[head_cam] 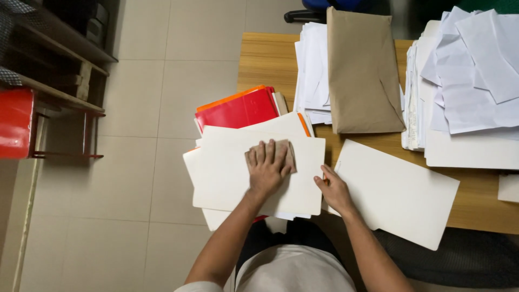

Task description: The person wipes the cover of an orange folder with a cloth, then opens it to flip through the papers inside. They proceed to wipe the cover of a white folder and flip through its contents as well.

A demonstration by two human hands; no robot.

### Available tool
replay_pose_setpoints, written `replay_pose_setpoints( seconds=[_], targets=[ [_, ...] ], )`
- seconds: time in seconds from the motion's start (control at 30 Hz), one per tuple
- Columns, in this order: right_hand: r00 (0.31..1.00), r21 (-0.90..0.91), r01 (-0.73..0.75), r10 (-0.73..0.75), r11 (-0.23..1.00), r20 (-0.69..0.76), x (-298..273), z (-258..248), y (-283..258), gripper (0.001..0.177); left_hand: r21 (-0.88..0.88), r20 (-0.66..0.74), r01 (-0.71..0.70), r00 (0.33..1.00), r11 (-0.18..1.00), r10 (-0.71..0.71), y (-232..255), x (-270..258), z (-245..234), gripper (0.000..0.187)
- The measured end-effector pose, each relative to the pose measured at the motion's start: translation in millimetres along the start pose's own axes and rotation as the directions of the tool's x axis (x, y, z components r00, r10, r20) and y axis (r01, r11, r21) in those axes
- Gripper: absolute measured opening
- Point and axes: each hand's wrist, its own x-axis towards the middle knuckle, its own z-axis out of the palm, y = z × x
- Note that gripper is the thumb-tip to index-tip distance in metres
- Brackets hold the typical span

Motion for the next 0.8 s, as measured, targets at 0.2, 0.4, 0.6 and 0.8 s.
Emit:
replay_pose_setpoints(
  seconds=[0.2, 0.4, 0.6, 0.8],
  targets=[
    [0.978, 0.579, -0.147, 0.029, 0.802, 0.208, 25, -5, 40, 0.072, 0.017, -0.046, 0.248, 0.968, 0.969, -0.247, -41, 12, -2, 0.076],
    [0.969, 0.690, -0.184, 0.011, 0.700, 0.247, 30, -19, 39, 0.078, 0.026, 0.074, 0.151, 0.985, 0.988, -0.153, 55, 60, -23, 0.078],
    [0.963, 0.744, -0.234, 0.045, 0.626, 0.265, 46, -15, 50, 0.079, 0.021, 0.060, -0.062, 0.996, 0.998, 0.061, 100, -2, 0, 0.070],
    [0.984, 0.536, -0.048, -0.051, 0.843, 0.168, 55, -19, 36, 0.063, 0.016, -0.138, 0.084, 0.987, 0.996, -0.081, -4, -22, 12, 0.076]
  ],
)
